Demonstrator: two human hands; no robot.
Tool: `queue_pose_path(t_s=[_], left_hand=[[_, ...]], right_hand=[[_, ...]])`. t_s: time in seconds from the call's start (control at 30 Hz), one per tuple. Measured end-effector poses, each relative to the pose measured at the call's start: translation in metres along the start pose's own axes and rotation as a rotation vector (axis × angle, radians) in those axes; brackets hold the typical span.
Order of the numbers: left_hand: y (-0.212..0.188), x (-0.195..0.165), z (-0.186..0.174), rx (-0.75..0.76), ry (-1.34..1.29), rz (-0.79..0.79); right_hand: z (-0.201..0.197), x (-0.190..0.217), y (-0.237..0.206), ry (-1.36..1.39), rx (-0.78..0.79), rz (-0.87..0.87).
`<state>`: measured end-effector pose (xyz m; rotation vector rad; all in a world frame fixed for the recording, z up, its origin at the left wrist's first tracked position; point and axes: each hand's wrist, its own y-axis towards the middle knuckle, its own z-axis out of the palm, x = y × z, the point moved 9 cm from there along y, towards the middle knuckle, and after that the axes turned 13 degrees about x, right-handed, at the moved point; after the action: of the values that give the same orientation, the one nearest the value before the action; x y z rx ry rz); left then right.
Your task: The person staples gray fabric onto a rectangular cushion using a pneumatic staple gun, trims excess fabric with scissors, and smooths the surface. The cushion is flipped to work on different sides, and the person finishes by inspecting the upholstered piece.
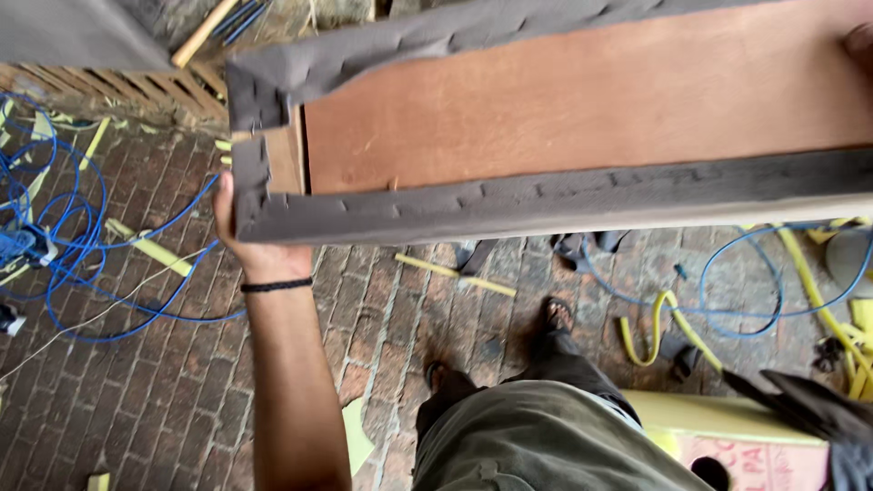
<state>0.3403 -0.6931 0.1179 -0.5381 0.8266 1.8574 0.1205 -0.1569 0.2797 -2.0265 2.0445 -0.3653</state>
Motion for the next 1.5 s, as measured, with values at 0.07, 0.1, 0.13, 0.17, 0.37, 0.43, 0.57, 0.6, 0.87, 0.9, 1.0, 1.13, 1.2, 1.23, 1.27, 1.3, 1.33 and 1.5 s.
queue_pose_path(t_s=[0.07,0.1,0.13,0.17,0.37,0.43,0.57,0.6,0.87,0.9,1.0,1.13,1.2,1.23,1.27,1.3,1.33,1.5], left_hand=[[-0.033,-0.008,-0.031,-0.119,0.035,-0.017],[-0.055,-0.014,-0.049,-0.182,0.049,-0.022],[-0.077,-0.017,-0.071,-0.238,0.049,-0.042],[-0.097,-0.020,-0.096,-0.291,0.052,-0.054],[-0.210,-0.041,-0.260,-0.531,0.192,-0.472],[-0.251,-0.045,-0.305,-0.726,0.327,-0.756],[-0.314,-0.038,-0.380,-0.995,0.474,-1.145],[-0.322,-0.030,-0.399,-1.009,0.434,-1.151],[-0.324,-0.028,-0.529,-1.023,1.009,-0.857],[-0.305,-0.016,-0.522,-0.790,1.373,-0.835],[-0.313,0.075,-0.491,-0.699,1.302,-0.944],[-0.301,0.203,-0.381,-0.286,1.640,-1.029],[-0.295,0.243,-0.339,-0.212,1.774,-1.176],[-0.294,0.255,-0.319,-0.210,1.770,-1.207],[-0.295,0.273,-0.298,-0.182,1.696,-1.266],[-0.295,0.285,-0.280,-0.163,1.632,-1.318],[-0.297,0.301,-0.265,-0.212,1.242,-1.302],[-0.204,0.352,-0.176,-0.531,-0.128,-0.662]], right_hand=[[0.022,0.021,-0.012,-0.017,0.067,0.000],[0.044,0.036,-0.018,-0.031,0.110,-0.005],[0.067,0.051,-0.021,-0.041,0.149,-0.010],[0.091,0.065,-0.023,-0.053,0.195,-0.014],[0.287,0.168,-0.010,-0.032,0.498,-0.082],[0.365,0.204,0.001,0.019,0.590,-0.109],[0.508,0.261,0.018,0.203,0.730,-0.176],[0.540,0.271,0.021,0.262,0.765,-0.163],[0.709,0.388,-0.008,0.763,1.070,-0.352],[0.724,0.402,-0.013,0.776,1.097,-0.327],[0.755,0.433,-0.014,0.646,1.134,-0.272],[0.767,0.437,-0.015,0.539,1.085,-0.403],[0.761,0.429,-0.019,0.446,1.036,-0.560],[0.751,0.425,-0.023,0.365,0.967,-0.688],[0.736,0.418,-0.027,0.289,0.876,-0.806],[0.726,0.403,-0.027,0.278,0.878,-0.777],[0.726,0.374,-0.021,0.369,1.049,-0.478],[0.588,0.357,-0.009,1.450,0.875,-0.275]])
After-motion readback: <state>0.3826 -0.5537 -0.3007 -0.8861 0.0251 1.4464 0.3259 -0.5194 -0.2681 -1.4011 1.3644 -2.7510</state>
